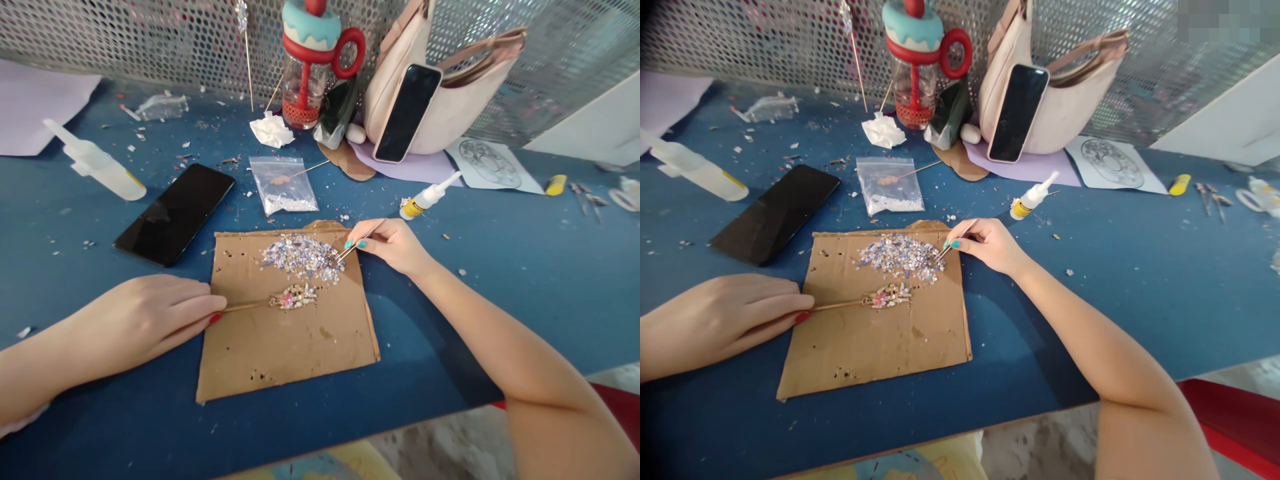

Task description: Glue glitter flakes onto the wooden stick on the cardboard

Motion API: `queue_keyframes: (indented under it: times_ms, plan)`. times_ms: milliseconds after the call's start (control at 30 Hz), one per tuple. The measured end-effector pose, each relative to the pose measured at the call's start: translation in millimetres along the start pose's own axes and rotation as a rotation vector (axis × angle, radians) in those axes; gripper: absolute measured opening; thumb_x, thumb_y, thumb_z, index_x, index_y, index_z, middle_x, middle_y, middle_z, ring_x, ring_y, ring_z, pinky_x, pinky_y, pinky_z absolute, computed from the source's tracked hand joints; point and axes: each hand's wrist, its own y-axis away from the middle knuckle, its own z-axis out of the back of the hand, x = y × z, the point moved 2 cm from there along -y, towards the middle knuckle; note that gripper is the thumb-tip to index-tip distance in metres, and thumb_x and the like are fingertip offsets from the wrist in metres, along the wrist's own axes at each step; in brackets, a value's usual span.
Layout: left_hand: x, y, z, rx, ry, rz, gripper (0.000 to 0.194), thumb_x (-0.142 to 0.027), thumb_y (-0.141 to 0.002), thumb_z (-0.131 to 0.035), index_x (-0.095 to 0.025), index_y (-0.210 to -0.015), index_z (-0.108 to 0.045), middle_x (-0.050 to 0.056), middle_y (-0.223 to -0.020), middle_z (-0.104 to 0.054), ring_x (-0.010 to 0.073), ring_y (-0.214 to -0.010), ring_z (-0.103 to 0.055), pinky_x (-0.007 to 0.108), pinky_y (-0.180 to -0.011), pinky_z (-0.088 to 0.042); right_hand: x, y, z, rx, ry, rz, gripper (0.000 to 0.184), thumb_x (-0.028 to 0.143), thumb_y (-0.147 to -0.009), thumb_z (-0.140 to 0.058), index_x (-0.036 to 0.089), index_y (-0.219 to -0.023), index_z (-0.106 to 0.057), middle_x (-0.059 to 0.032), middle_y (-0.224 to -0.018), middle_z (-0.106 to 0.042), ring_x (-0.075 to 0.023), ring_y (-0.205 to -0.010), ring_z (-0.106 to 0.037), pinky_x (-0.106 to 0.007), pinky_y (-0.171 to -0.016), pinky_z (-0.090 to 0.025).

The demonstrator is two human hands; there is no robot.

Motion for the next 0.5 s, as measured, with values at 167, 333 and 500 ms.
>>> queue_keyframes:
  times_ms: [167,333,500]
  plan:
    - [0.5,1.0,-0.2,0.011,0.020,0.015,0.028,-0.027,-0.107,-0.036,-0.020,-0.104,-0.062,0.002,-0.088,-0.068,0.0133,-0.071,-0.062,0.027,-0.065,-0.042,0.5,-0.7,0.6,-0.007,0.011,-0.051,0.021,0.044,-0.081,-0.076,0.023,-0.083,-0.074,-0.0012,-0.085,-0.074,-0.0137,-0.080,-0.066,-0.029,-0.075,-0.051]
    - [1.5,2.6,-1.6,0.022,0.027,0.026,0.027,-0.027,-0.106,-0.036,-0.021,-0.105,-0.062,0.001,-0.088,-0.068,0.0135,-0.072,-0.062,0.027,-0.066,-0.042,0.3,-1.4,0.8,-0.017,-0.009,-0.074,0.022,0.044,-0.079,-0.078,0.023,-0.081,-0.073,-0.0008,-0.084,-0.073,-0.0136,-0.079,-0.065,-0.030,-0.075,-0.051]
    - [1.4,3.1,-1.9,0.024,0.001,0.020,0.028,-0.028,-0.107,-0.034,-0.021,-0.105,-0.061,0.001,-0.089,-0.068,0.0133,-0.073,-0.062,0.027,-0.067,-0.042,1.3,-1.2,-0.1,-0.007,-0.033,-0.038,0.016,0.040,-0.078,-0.079,0.024,-0.080,-0.074,0.0006,-0.081,-0.072,-0.0130,-0.077,-0.065,-0.030,-0.074,-0.051]
